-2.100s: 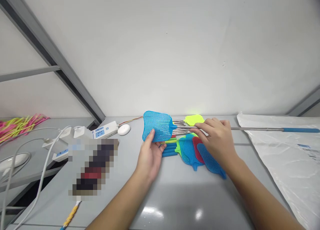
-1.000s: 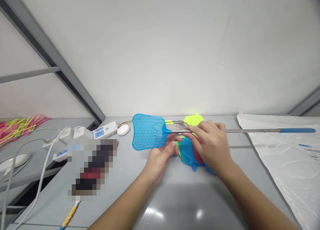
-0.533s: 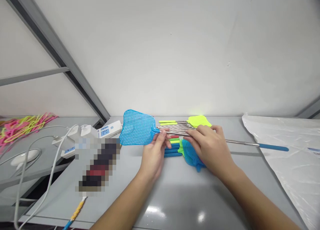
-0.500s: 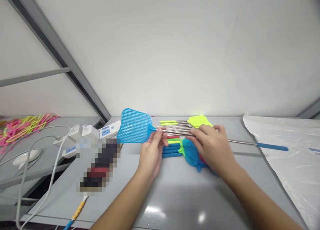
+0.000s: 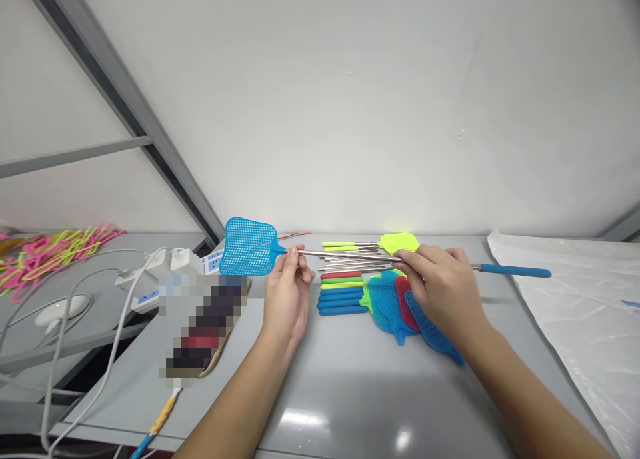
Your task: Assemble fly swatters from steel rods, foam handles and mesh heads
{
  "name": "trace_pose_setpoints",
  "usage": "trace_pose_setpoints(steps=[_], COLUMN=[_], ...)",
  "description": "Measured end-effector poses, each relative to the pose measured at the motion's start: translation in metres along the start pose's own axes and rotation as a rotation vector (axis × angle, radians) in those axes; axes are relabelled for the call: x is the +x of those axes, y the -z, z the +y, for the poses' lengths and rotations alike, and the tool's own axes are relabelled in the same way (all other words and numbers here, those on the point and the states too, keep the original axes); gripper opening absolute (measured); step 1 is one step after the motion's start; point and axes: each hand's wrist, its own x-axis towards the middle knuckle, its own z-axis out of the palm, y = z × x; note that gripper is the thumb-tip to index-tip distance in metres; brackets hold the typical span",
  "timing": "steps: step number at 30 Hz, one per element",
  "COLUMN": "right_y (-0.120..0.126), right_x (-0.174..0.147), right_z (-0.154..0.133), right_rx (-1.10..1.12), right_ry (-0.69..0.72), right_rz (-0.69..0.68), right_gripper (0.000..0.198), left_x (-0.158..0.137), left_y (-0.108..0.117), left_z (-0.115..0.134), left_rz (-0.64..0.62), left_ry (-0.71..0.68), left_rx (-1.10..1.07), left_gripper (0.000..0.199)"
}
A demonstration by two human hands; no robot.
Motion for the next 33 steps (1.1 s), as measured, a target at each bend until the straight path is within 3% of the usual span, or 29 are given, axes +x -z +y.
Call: trace_pose_setpoints(steps=[12, 22, 29, 33], right_y=[0.009, 0.001, -0.001, -0.002], right_x=[0.003, 0.003, 0.003, 0.001], right_z=[-0.003, -0.027, -0.037, -0.031], right_rx=[-0.104, 0.006, 0.099, 0.110], right_ry=[0.039, 0.063, 0.069, 0.071], right_rz=[0.042, -0.010, -0.029, -0.038], right_gripper=[0.019, 0.019, 0.022, 0.019], left_x=[-0.006, -0.031, -0.038, -0.037], left_y=[-0.001, -0.022, -0.021, -0.019], left_z=[-0.010, -0.027, -0.030, -0.026], left_rz=[0.000, -0.111, -0.172, -0.134], left_ry=[0.011, 0.089, 0.100, 0.112], left_rx=[0.073, 0.132, 0.197, 0.099], left_gripper=[0.028, 0.027, 0.036, 0.043])
